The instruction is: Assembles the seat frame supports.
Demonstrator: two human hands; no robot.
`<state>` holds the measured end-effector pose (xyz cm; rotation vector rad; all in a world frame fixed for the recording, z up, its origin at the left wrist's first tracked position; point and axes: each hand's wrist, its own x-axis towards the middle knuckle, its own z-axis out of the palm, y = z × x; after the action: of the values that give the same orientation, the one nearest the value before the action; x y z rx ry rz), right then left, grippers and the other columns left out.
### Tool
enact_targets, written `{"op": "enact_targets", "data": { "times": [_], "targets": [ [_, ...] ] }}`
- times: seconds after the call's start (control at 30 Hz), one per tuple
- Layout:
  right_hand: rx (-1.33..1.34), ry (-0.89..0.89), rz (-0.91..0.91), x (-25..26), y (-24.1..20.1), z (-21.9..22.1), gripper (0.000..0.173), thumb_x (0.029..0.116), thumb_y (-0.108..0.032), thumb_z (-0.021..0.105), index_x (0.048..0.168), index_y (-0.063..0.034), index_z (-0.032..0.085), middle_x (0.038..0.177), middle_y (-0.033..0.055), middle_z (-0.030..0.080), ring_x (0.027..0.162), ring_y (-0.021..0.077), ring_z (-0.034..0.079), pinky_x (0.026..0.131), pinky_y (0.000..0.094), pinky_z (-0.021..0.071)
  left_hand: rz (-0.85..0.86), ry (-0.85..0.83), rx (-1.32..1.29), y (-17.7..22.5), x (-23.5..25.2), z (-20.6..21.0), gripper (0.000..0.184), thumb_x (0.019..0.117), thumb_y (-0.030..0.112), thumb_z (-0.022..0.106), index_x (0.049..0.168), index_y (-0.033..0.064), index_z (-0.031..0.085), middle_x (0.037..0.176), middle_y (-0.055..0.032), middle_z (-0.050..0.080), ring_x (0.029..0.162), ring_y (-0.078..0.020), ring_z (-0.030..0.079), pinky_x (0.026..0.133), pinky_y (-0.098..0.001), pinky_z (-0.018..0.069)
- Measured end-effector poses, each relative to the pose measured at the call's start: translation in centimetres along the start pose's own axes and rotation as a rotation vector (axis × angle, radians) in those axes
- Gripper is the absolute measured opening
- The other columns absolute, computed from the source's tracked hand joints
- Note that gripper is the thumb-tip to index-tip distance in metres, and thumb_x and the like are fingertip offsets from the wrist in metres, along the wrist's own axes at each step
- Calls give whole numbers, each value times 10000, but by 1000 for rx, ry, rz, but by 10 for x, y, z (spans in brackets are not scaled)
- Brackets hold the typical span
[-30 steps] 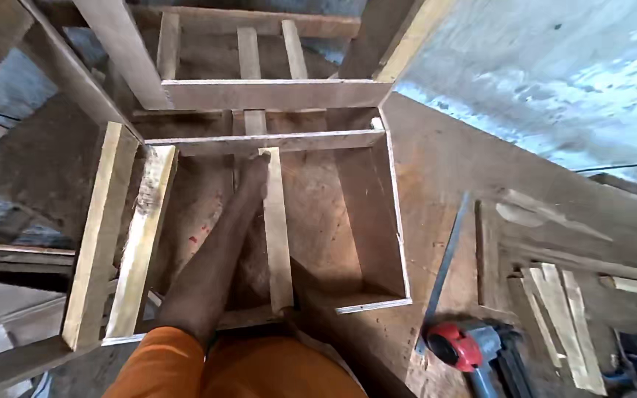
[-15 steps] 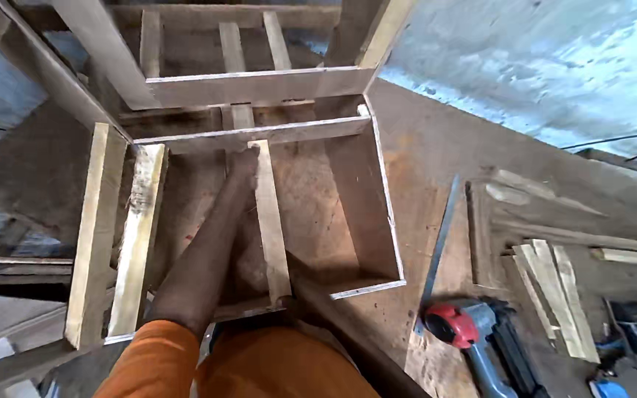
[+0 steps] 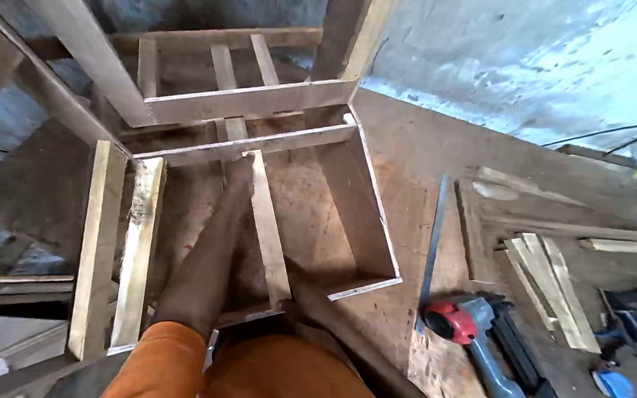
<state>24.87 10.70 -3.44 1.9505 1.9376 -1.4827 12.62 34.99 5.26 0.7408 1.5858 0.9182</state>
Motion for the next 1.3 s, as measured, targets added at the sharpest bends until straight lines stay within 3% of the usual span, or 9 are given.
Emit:
{"op": "enact_targets", "data": {
  "times": [0.27,0.57,0.7,0.8,0.93,1.1,1.2,1.27,1.3],
  "targets": [
    [-51,-28,11,0,2,1,696,948,-480,668,1472,-72,461,1228,186,668,1134,359,657,978,597,514,31,-106,-193,-35,68,0,461,1014,296,634,1352,-8,554,1215,-207,656,1055,-300,670,890,-495,578],
    [9,-5,1,-2,1,2,664,928,-496,684,1406,-59,535,1177,202,685,1102,381,665,948,623,517,-13,-288,-333,-34,72,-12,428,1036,301,589,1367,36,535,1157,-157,688,1003,-248,698,853,-428,600],
    [95,232,-79,-38,9,0,582,995,-416,620,1478,-108,516,1365,166,615,1222,330,624,1032,559,506,40,-389,-357,-39,78,-12,352,1079,298,483,1336,66,547,1104,-126,705,958,-233,708,818,-422,607],
    [328,746,-126,-97,59,-11,418,977,-284,654,1372,-155,620,1272,36,689,1138,174,674,991,465,574,98,-446,-339,-40,81,-15,361,1098,296,434,1323,47,566,1127,-124,712,1004,-236,710,859,-415,606],
    [404,1158,185,-185,192,-12,424,967,-136,647,1348,37,578,1292,224,645,1166,325,652,1011,514,541,115,-455,-300,-39,71,-10,354,1116,330,360,1318,110,551,1123,-70,708,996,-195,707,846,-377,606],
    [189,970,839,-255,349,20,775,891,-200,732,1521,70,370,1480,454,355,1354,648,373,1085,770,317,166,-392,-259,-43,76,-5,406,1109,370,368,1326,98,577,1169,-77,716,1044,-208,707,891,-398,598],
    [111,764,824,-246,379,24,747,908,-227,716,1496,106,398,1474,406,430,1369,582,426,1129,703,325,186,-372,-170,-46,65,1,466,1110,450,297,1319,133,567,1141,-54,703,1004,-180,698,846,-368,602],
    [21,820,685,-230,402,26,716,912,-293,706,1451,108,458,1386,381,536,1282,563,527,1078,702,383,168,-248,-85,-49,43,9,476,1095,499,335,1330,146,549,1101,-63,692,972,-193,693,826,-403,598],
    [6,859,641,-221,414,26,804,887,-275,743,1504,95,382,1399,409,498,1284,607,491,1064,753,353,161,-199,-33,-56,30,9,485,1085,510,369,1358,145,533,1124,-71,683,995,-200,684,849,-428,590]
  ]
}}
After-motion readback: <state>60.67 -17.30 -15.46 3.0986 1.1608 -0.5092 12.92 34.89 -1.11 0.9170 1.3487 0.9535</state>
